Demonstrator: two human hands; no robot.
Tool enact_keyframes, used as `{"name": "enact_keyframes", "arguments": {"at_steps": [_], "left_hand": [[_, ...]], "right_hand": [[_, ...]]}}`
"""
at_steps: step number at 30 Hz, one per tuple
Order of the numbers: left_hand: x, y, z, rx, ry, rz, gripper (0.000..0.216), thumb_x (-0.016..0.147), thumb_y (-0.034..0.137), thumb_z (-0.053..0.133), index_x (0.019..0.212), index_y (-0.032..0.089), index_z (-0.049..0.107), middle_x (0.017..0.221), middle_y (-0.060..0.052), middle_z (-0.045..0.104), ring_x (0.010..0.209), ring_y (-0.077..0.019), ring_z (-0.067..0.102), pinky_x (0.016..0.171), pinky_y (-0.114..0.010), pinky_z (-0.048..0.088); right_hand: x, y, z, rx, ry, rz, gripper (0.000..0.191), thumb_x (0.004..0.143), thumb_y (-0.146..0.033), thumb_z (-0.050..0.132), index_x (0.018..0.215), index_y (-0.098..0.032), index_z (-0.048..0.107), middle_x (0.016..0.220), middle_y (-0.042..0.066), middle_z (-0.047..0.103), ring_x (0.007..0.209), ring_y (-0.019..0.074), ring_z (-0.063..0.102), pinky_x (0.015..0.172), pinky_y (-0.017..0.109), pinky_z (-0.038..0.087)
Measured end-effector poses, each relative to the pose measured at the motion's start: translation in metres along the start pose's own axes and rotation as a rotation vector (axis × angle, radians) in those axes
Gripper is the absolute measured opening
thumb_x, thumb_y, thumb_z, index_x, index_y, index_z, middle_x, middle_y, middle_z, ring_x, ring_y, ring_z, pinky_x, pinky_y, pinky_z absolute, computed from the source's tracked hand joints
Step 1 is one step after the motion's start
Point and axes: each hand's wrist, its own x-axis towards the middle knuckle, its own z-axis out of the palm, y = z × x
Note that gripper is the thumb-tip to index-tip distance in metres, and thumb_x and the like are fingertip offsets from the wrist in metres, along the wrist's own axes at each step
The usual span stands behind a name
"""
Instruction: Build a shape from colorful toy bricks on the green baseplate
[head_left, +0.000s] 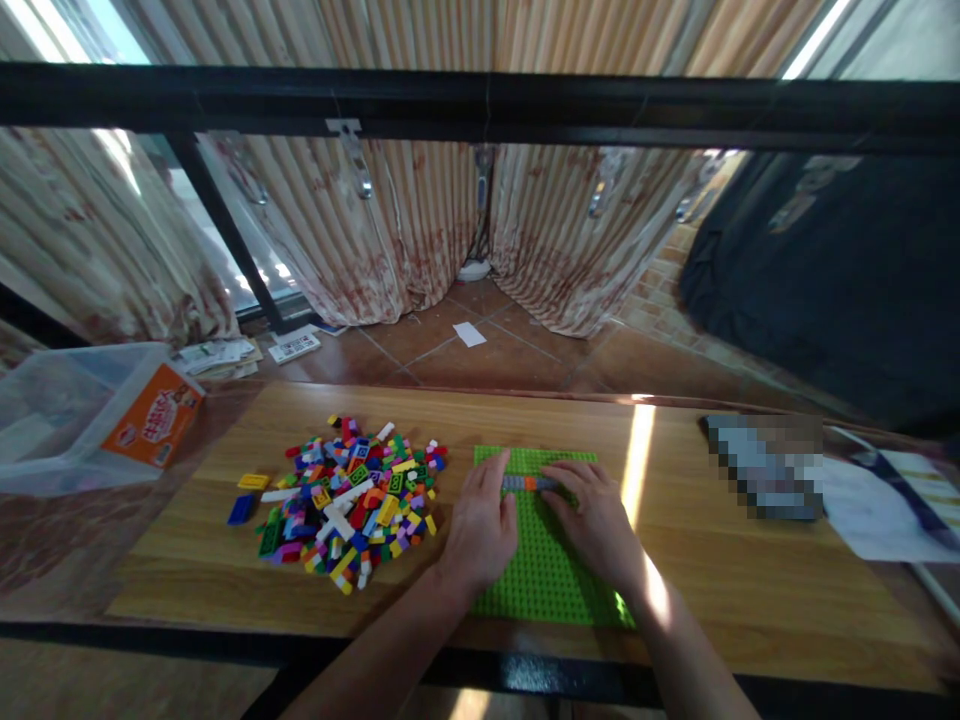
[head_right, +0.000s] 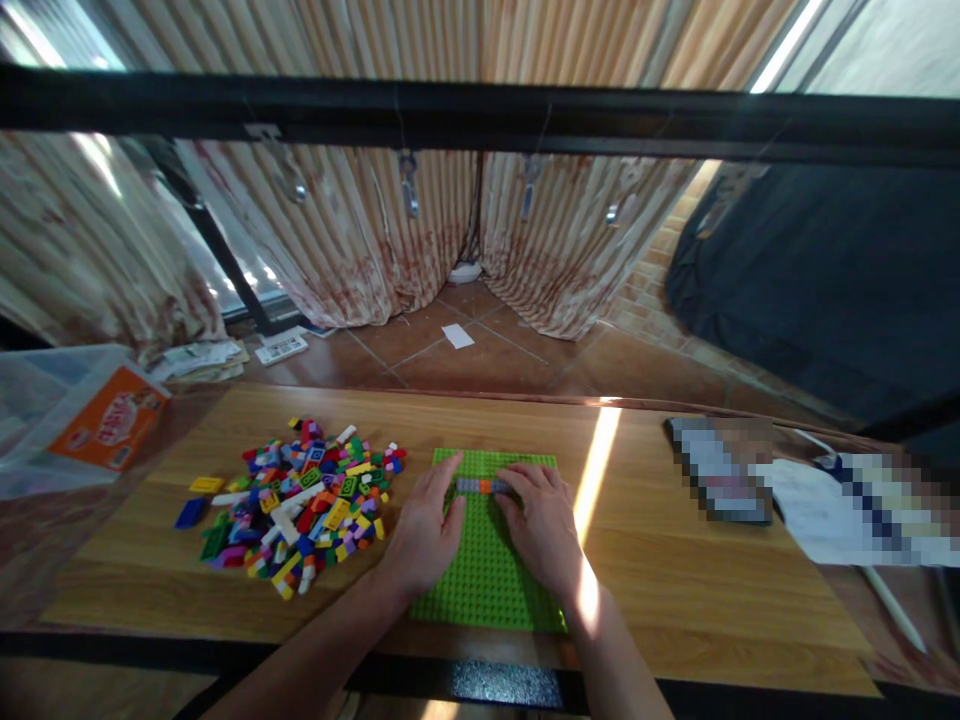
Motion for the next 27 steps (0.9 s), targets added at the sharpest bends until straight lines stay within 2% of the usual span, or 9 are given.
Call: {"name": "enact_keyframes", "arguments": {"at_steps": [3, 8, 17, 27], "left_hand": [[-0.001, -0.001, 0.002, 0.029, -0.025, 0.024, 0.052, 0.087, 0.012, 0.042, 0.14, 0.009, 0.042, 0.134, -0.017, 0.056, 0.127, -0.0264, 0.051, 0.109, -0.048, 0.043], [0.0, -0.008, 0.006, 0.062, 0.0, 0.053, 0.049, 0.089, 0.015, 0.043, 0.137, 0.01, 0.045, 0.132, -0.017, 0.058, 0.124, -0.0262, 0.054, 0.106, -0.047, 0.046], [0.003, -0.011, 0.006, 0.12, 0.021, 0.075, 0.045, 0.089, 0.018, 0.045, 0.134, 0.01, 0.05, 0.125, -0.016, 0.062, 0.118, -0.0264, 0.058, 0.101, -0.046, 0.05], [0.001, -0.01, 0.005, 0.181, 0.014, 0.192, 0.044, 0.09, 0.018, 0.045, 0.134, 0.014, 0.05, 0.12, -0.013, 0.065, 0.111, -0.0266, 0.059, 0.097, -0.047, 0.051]], "right_hand": [[0.001, -0.006, 0.0, -0.05, -0.034, 0.029, 0.023, 0.089, -0.024, 0.056, 0.107, -0.026, 0.071, 0.115, 0.008, 0.067, 0.109, 0.0265, 0.054, 0.092, 0.045, 0.044], [0.003, -0.014, -0.002, -0.056, -0.056, 0.075, 0.02, 0.09, -0.022, 0.057, 0.102, -0.026, 0.072, 0.113, 0.006, 0.067, 0.108, 0.0242, 0.052, 0.092, 0.041, 0.041], [0.004, -0.024, -0.002, -0.038, -0.051, 0.09, 0.02, 0.091, -0.024, 0.057, 0.105, -0.027, 0.071, 0.112, 0.005, 0.066, 0.108, 0.0236, 0.051, 0.093, 0.04, 0.038], [0.006, -0.028, -0.004, -0.01, -0.082, 0.149, 0.017, 0.092, -0.03, 0.057, 0.101, -0.029, 0.072, 0.108, 0.004, 0.064, 0.105, 0.0213, 0.05, 0.091, 0.037, 0.036]]}}
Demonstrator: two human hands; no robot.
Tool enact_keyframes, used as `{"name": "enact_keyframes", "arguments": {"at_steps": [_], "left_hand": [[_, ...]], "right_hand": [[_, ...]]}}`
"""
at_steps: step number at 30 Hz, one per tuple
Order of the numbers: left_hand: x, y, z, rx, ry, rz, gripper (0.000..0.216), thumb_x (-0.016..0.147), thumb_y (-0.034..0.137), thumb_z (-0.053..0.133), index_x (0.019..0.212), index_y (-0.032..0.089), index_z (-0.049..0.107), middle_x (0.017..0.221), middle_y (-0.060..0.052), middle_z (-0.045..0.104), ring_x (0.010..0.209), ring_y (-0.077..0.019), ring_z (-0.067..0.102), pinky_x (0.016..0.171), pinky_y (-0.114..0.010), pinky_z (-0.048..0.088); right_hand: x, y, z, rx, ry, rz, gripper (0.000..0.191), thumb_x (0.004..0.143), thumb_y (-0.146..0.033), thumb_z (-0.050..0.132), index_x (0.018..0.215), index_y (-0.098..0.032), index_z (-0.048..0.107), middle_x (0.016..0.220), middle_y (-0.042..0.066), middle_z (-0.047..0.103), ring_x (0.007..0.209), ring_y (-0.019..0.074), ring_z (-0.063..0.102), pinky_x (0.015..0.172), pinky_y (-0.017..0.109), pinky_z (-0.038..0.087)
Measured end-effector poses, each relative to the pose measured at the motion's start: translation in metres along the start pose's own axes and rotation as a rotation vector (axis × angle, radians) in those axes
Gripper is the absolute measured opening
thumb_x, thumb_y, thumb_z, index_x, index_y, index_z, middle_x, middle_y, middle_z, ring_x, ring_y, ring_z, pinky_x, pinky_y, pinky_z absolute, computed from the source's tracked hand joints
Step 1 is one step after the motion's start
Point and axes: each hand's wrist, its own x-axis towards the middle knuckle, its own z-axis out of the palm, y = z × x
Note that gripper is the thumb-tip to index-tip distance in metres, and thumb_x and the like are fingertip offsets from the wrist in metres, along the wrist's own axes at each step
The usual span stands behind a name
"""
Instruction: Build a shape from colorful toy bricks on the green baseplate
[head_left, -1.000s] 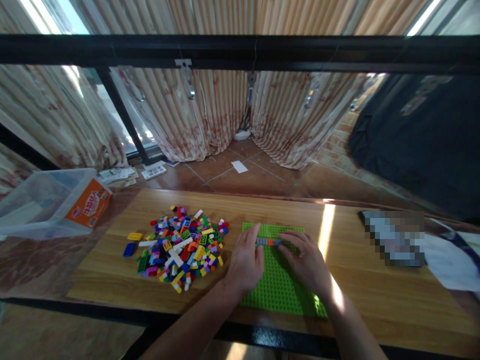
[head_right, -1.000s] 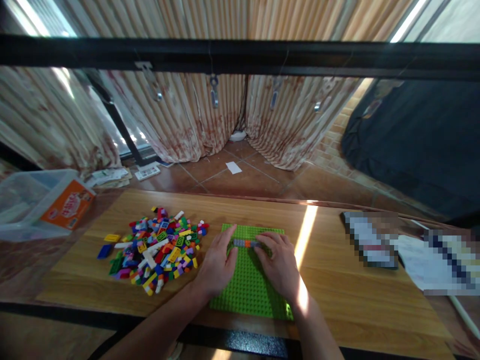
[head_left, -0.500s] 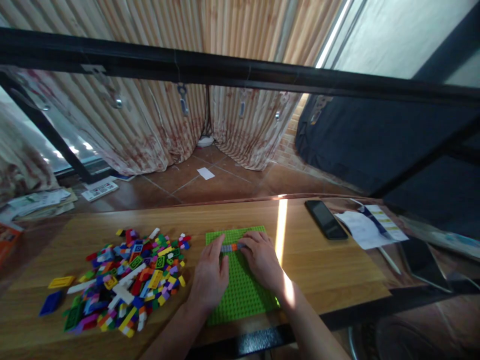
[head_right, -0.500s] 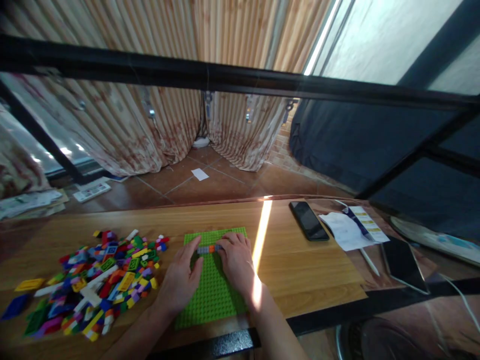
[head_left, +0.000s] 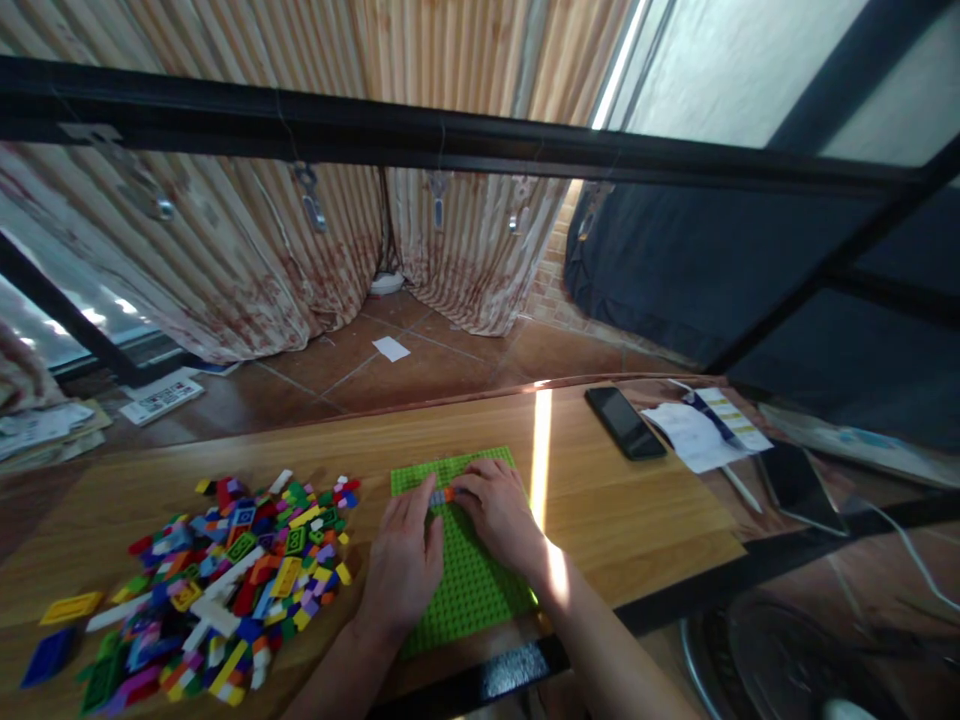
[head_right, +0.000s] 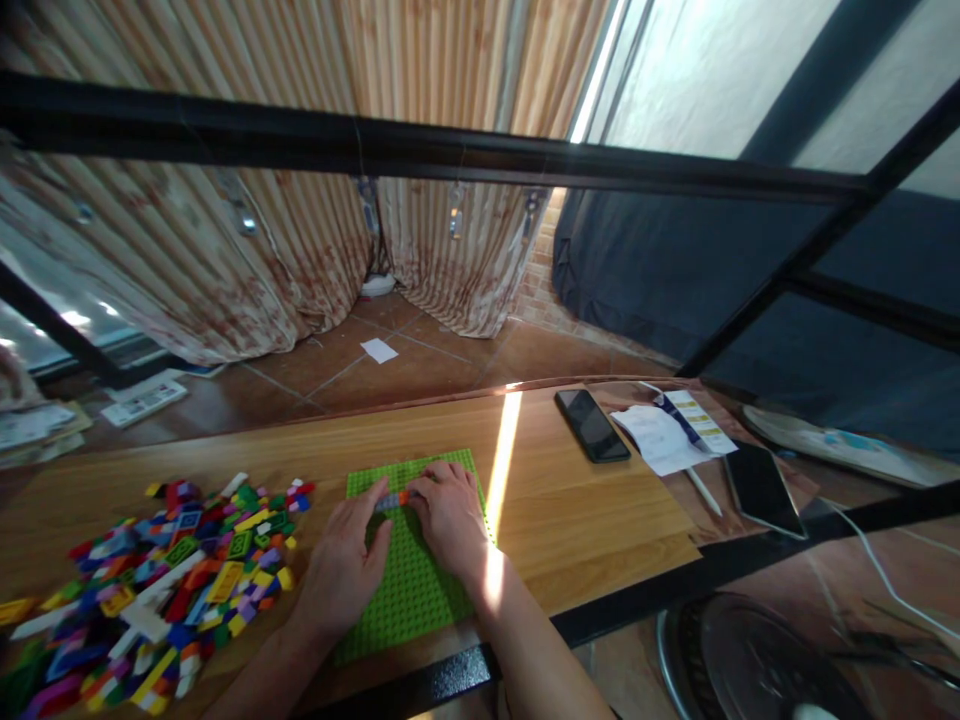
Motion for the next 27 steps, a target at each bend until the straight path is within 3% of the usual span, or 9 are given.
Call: {"name": "enact_keyframes", "arguments": {"at_steps": [8, 18, 27], "left_hand": [[0.002, 0.001, 0.0, 0.057, -0.034, 0.03, 0.045, 0.089, 0.014, 0.044, 0.133, 0.014, 0.051, 0.117, -0.012, 0.066, 0.111, -0.0265, 0.058, 0.096, -0.046, 0.051], [0.004, -0.006, 0.0, 0.12, -0.051, 0.08, 0.042, 0.092, 0.022, 0.039, 0.13, 0.012, 0.055, 0.116, -0.013, 0.067, 0.11, -0.0272, 0.059, 0.095, -0.047, 0.052], [0.011, -0.023, 0.002, 0.144, 0.076, 0.086, 0.039, 0.091, 0.028, 0.041, 0.123, 0.013, 0.059, 0.107, -0.013, 0.071, 0.097, -0.0265, 0.066, 0.085, -0.042, 0.055]], "right_hand": [[0.002, -0.001, -0.004, 0.03, -0.013, 0.03, 0.019, 0.092, -0.033, 0.059, 0.104, -0.036, 0.073, 0.107, 0.003, 0.061, 0.104, 0.0209, 0.049, 0.091, 0.036, 0.036], [0.001, -0.001, -0.003, -0.009, 0.008, 0.031, 0.019, 0.092, -0.038, 0.057, 0.102, -0.037, 0.073, 0.106, 0.003, 0.059, 0.105, 0.0217, 0.048, 0.089, 0.036, 0.037], [-0.003, -0.001, -0.003, 0.039, 0.089, 0.036, 0.021, 0.091, -0.028, 0.057, 0.109, -0.028, 0.069, 0.105, 0.003, 0.064, 0.106, 0.0208, 0.051, 0.093, 0.035, 0.039]]}}
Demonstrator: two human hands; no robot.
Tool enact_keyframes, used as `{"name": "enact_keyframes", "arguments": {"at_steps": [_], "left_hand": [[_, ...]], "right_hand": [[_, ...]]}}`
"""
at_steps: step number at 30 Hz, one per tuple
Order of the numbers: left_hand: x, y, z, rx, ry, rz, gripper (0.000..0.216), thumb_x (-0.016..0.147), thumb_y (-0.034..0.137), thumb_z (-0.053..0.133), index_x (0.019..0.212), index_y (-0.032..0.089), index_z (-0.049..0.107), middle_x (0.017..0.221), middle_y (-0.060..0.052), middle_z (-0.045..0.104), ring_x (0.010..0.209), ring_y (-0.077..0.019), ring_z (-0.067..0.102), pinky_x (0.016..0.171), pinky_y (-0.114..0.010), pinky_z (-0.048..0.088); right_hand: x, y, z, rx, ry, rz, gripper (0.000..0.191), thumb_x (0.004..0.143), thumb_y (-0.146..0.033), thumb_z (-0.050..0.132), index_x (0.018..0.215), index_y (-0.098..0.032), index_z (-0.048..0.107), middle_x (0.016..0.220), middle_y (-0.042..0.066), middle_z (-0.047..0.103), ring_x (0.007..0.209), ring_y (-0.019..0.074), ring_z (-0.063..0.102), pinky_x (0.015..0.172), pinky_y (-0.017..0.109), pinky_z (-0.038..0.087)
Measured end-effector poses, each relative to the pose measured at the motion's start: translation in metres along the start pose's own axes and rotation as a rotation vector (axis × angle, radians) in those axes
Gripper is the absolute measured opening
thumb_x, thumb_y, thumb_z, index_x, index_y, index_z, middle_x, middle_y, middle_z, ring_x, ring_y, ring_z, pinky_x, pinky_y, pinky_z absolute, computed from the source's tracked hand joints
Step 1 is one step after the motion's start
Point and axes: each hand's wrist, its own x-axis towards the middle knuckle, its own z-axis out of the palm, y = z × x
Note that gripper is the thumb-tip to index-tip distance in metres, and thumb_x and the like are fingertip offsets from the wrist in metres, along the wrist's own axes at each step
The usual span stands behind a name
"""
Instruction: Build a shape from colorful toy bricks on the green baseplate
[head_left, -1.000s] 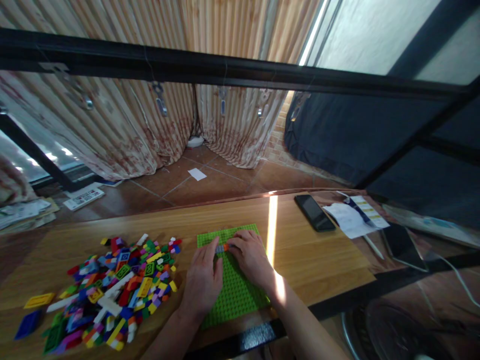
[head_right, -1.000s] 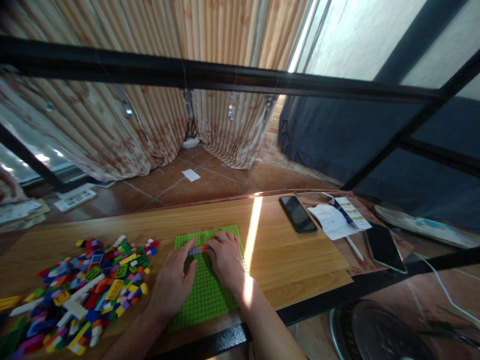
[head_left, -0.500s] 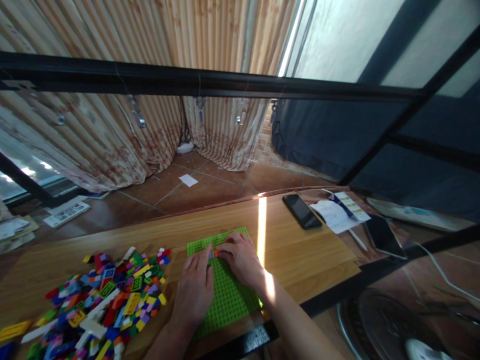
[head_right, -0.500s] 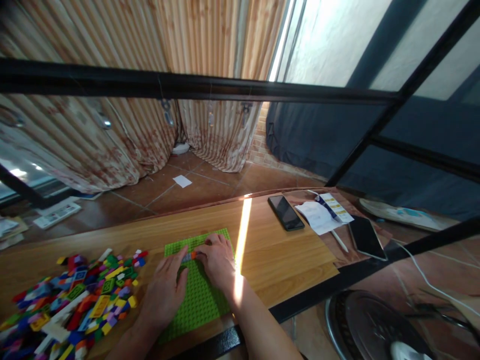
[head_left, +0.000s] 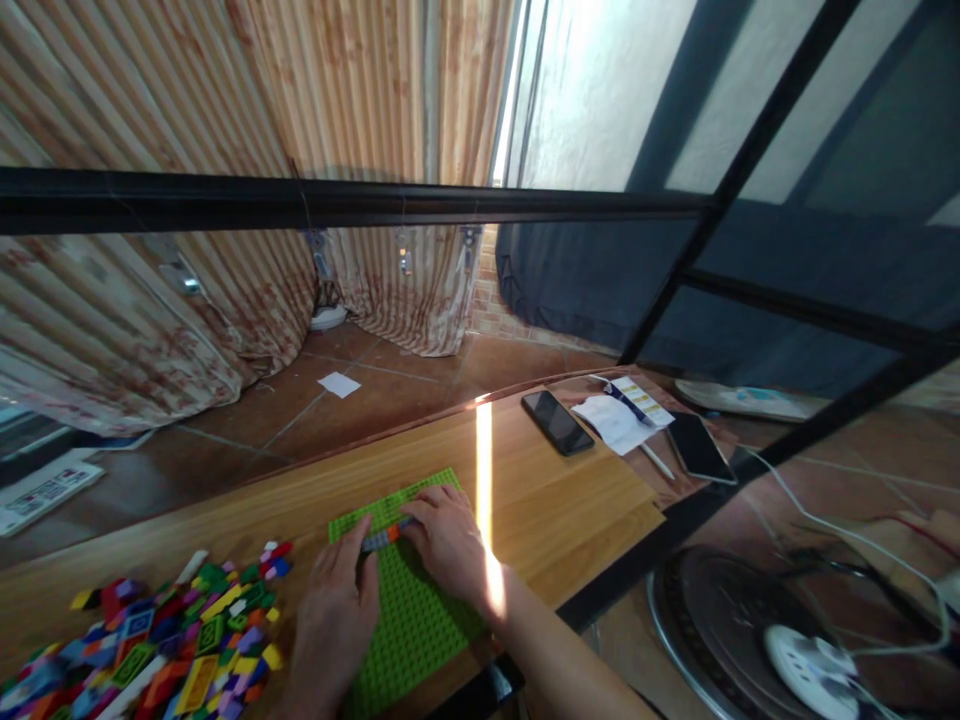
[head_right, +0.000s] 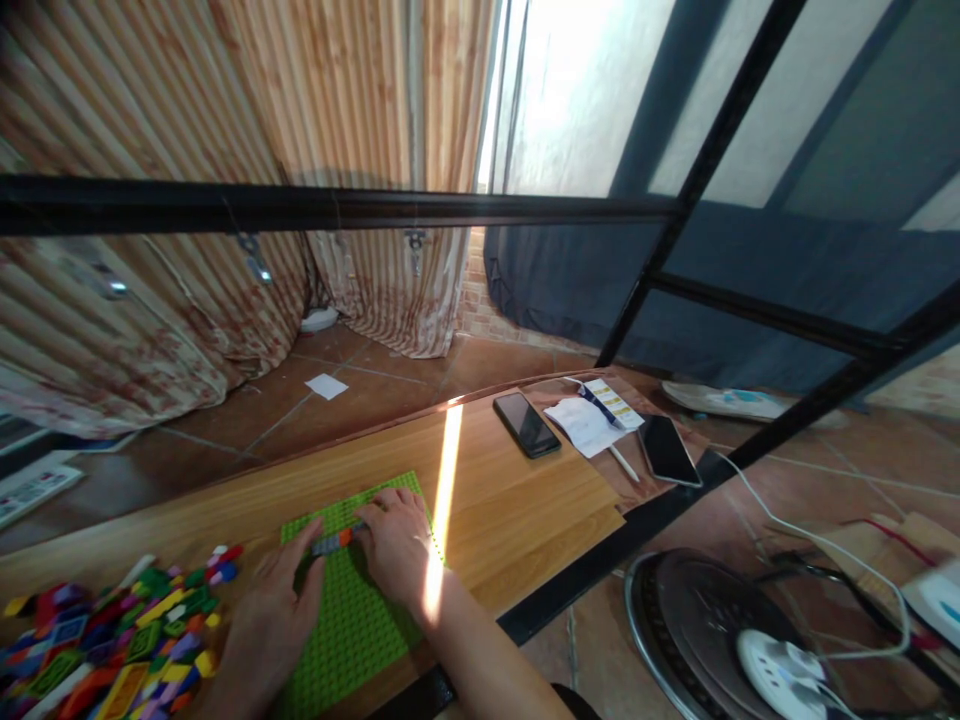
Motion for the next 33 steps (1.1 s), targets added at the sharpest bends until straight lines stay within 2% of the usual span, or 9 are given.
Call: {"name": "enact_keyframes", "arguments": {"at_steps": [6, 10, 23, 33], "left_hand": [[0.004, 0.002, -0.004, 0.063, 0.007, 0.036, 0.035, 0.091, 0.033, 0.043, 0.107, 0.015, 0.068, 0.099, -0.012, 0.071, 0.092, -0.0264, 0.064, 0.083, -0.04, 0.053], [0.007, 0.005, -0.004, 0.067, 0.0, 0.015, 0.036, 0.093, 0.039, 0.041, 0.098, 0.02, 0.072, 0.095, -0.009, 0.069, 0.089, -0.0251, 0.062, 0.081, -0.039, 0.052], [0.007, 0.007, -0.001, 0.075, -0.019, 0.014, 0.028, 0.092, 0.033, 0.043, 0.096, 0.021, 0.068, 0.091, -0.008, 0.066, 0.087, -0.025, 0.06, 0.079, -0.039, 0.051], [0.008, 0.015, -0.003, 0.019, -0.095, -0.039, 0.023, 0.092, 0.026, 0.042, 0.09, 0.02, 0.064, 0.092, -0.007, 0.064, 0.089, -0.0255, 0.058, 0.08, -0.041, 0.05]], "right_hand": [[0.0, 0.0, 0.001, -0.036, 0.038, 0.075, 0.017, 0.091, -0.028, 0.055, 0.093, -0.027, 0.072, 0.093, 0.002, 0.065, 0.095, 0.0204, 0.055, 0.086, 0.034, 0.041], [-0.001, -0.001, 0.003, -0.04, 0.033, 0.098, 0.021, 0.093, -0.028, 0.052, 0.091, -0.025, 0.073, 0.09, 0.004, 0.064, 0.093, 0.0193, 0.056, 0.085, 0.032, 0.041], [-0.003, -0.001, 0.005, -0.035, 0.014, 0.056, 0.023, 0.094, -0.026, 0.05, 0.093, -0.025, 0.072, 0.091, 0.004, 0.064, 0.093, 0.0179, 0.057, 0.085, 0.03, 0.041], [-0.005, -0.003, 0.003, -0.017, 0.004, 0.065, 0.022, 0.094, -0.024, 0.05, 0.094, -0.024, 0.072, 0.09, 0.004, 0.063, 0.093, 0.018, 0.057, 0.086, 0.03, 0.041]]}}
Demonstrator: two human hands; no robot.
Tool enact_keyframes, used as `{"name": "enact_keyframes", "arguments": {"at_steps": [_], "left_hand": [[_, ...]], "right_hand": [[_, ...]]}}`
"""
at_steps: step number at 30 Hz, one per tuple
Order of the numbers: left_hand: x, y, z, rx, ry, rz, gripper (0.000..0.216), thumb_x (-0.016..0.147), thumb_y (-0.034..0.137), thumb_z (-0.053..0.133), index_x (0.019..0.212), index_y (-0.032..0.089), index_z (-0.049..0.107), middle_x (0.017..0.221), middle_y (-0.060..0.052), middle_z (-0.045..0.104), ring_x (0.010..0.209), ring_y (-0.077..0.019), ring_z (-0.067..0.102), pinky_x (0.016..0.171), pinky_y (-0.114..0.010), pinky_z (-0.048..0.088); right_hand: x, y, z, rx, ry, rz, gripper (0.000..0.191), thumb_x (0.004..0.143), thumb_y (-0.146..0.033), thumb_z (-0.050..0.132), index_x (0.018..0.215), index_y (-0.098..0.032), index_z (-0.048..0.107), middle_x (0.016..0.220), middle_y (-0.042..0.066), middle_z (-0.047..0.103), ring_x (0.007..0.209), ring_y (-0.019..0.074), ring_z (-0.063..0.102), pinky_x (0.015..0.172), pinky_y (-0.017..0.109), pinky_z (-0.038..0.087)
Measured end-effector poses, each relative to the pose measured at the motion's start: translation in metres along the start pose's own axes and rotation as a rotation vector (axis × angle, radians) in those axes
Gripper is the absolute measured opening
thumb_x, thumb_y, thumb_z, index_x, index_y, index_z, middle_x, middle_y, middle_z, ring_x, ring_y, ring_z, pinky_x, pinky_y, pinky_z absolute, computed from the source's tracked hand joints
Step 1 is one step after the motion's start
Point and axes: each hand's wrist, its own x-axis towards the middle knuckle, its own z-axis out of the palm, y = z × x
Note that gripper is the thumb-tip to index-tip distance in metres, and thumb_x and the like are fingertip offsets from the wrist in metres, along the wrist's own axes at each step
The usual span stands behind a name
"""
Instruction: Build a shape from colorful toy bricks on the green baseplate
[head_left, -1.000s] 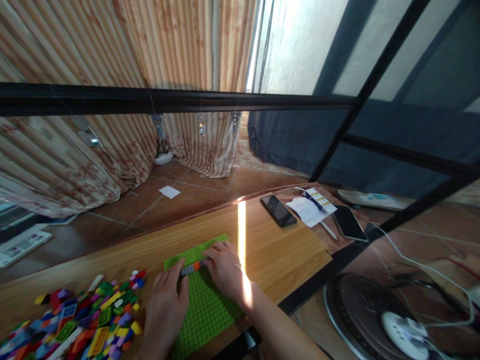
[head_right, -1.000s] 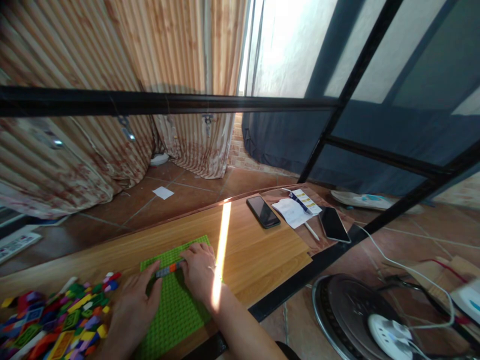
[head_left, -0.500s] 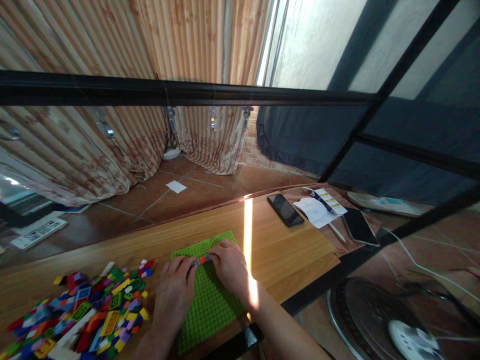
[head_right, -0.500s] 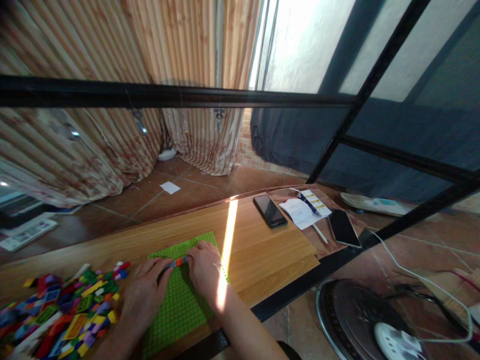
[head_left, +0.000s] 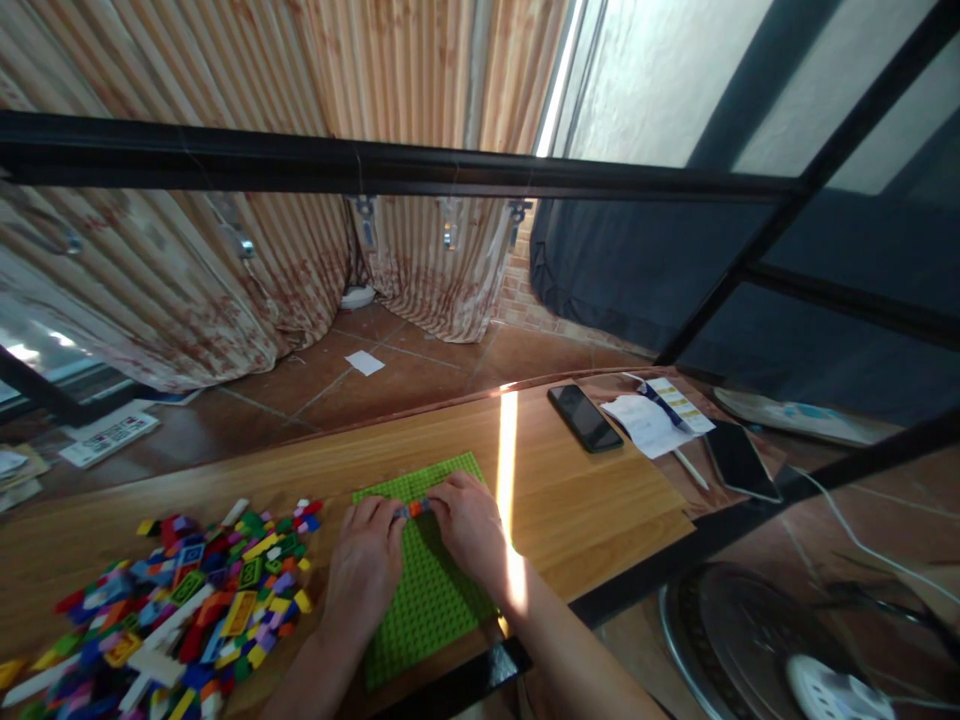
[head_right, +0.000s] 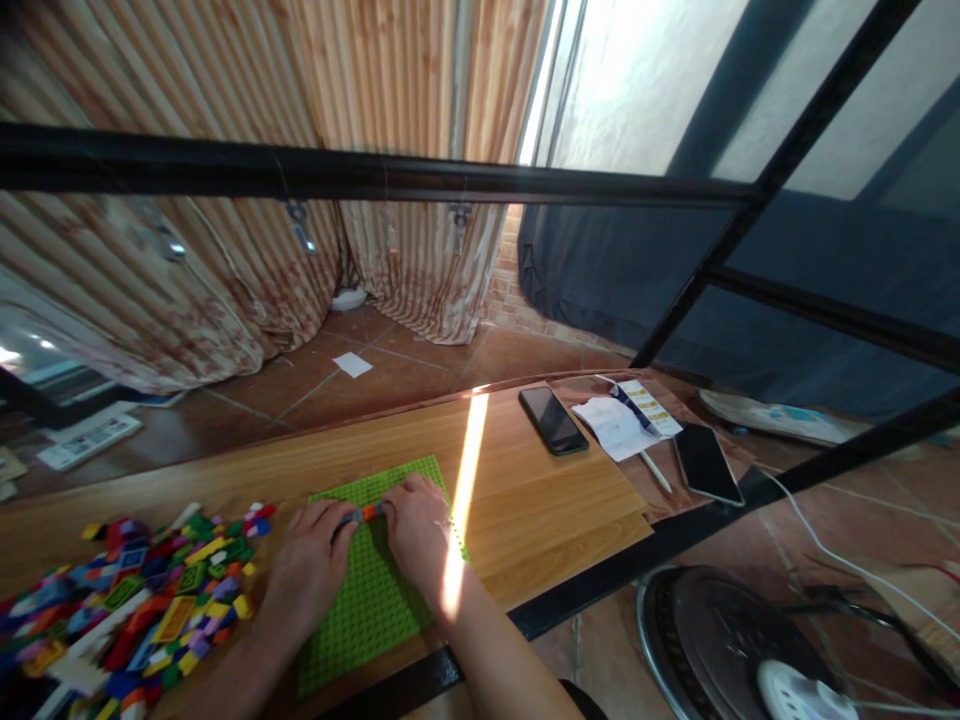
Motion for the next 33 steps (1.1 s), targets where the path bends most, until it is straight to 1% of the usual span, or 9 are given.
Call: {"name": "enact_keyframes", "arguments": {"at_steps": [7, 11, 17, 21, 27, 30, 33], "left_hand": [[0.0, 0.003, -0.003, -0.005, -0.035, -0.031, 0.023, 0.092, 0.024, 0.043, 0.094, 0.019, 0.065, 0.094, -0.008, 0.064, 0.09, -0.0259, 0.059, 0.083, -0.042, 0.051], [-0.001, 0.004, -0.001, 0.03, -0.047, -0.013, 0.023, 0.093, 0.022, 0.044, 0.098, 0.018, 0.066, 0.097, -0.008, 0.063, 0.092, -0.0257, 0.059, 0.085, -0.042, 0.051], [-0.005, 0.004, 0.001, 0.083, -0.001, 0.032, 0.026, 0.094, 0.021, 0.044, 0.104, 0.016, 0.067, 0.101, -0.01, 0.063, 0.094, -0.0256, 0.059, 0.085, -0.042, 0.052], [-0.006, 0.005, 0.002, 0.099, 0.033, 0.052, 0.024, 0.093, 0.022, 0.047, 0.105, 0.017, 0.067, 0.1, -0.009, 0.064, 0.094, -0.0254, 0.06, 0.084, -0.042, 0.053], [-0.007, 0.004, 0.002, 0.043, 0.059, 0.019, 0.025, 0.09, 0.018, 0.052, 0.111, 0.013, 0.064, 0.103, -0.01, 0.066, 0.097, -0.0259, 0.062, 0.086, -0.042, 0.055], [-0.009, 0.002, 0.001, -0.017, 0.079, -0.028, 0.027, 0.09, 0.015, 0.05, 0.114, 0.012, 0.062, 0.107, -0.011, 0.067, 0.098, -0.0249, 0.065, 0.086, -0.041, 0.057], [-0.011, 0.001, 0.001, -0.084, 0.093, -0.06, 0.028, 0.09, 0.014, 0.048, 0.115, 0.012, 0.061, 0.112, -0.012, 0.067, 0.101, -0.0232, 0.067, 0.087, -0.038, 0.058]], "right_hand": [[0.0, 0.001, 0.0, 0.012, -0.005, -0.002, 0.022, 0.094, -0.025, 0.05, 0.094, -0.024, 0.072, 0.09, 0.004, 0.064, 0.093, 0.0186, 0.057, 0.086, 0.031, 0.042], [0.001, 0.001, -0.001, 0.007, -0.017, -0.003, 0.022, 0.094, -0.023, 0.05, 0.095, -0.024, 0.072, 0.091, 0.004, 0.064, 0.094, 0.0183, 0.057, 0.086, 0.03, 0.041], [0.001, 0.001, -0.002, 0.0, -0.034, -0.003, 0.022, 0.094, -0.023, 0.05, 0.097, -0.023, 0.072, 0.093, 0.005, 0.064, 0.093, 0.0179, 0.056, 0.086, 0.029, 0.041], [0.001, 0.001, -0.002, -0.001, -0.035, -0.01, 0.021, 0.094, -0.023, 0.05, 0.094, -0.023, 0.072, 0.093, 0.005, 0.064, 0.094, 0.0181, 0.056, 0.086, 0.03, 0.041], [0.0, 0.003, 0.0, 0.026, -0.016, -0.013, 0.022, 0.093, -0.022, 0.05, 0.095, -0.023, 0.072, 0.093, 0.005, 0.064, 0.095, 0.0184, 0.057, 0.087, 0.029, 0.042], [0.001, 0.006, 0.0, 0.02, -0.015, -0.013, 0.023, 0.093, -0.021, 0.05, 0.098, -0.022, 0.072, 0.094, 0.006, 0.065, 0.096, 0.0192, 0.057, 0.088, 0.03, 0.043], [0.002, 0.009, -0.001, 0.013, -0.002, -0.009, 0.024, 0.093, -0.019, 0.049, 0.096, -0.022, 0.072, 0.095, 0.006, 0.065, 0.097, 0.0199, 0.057, 0.089, 0.031, 0.043]]}}
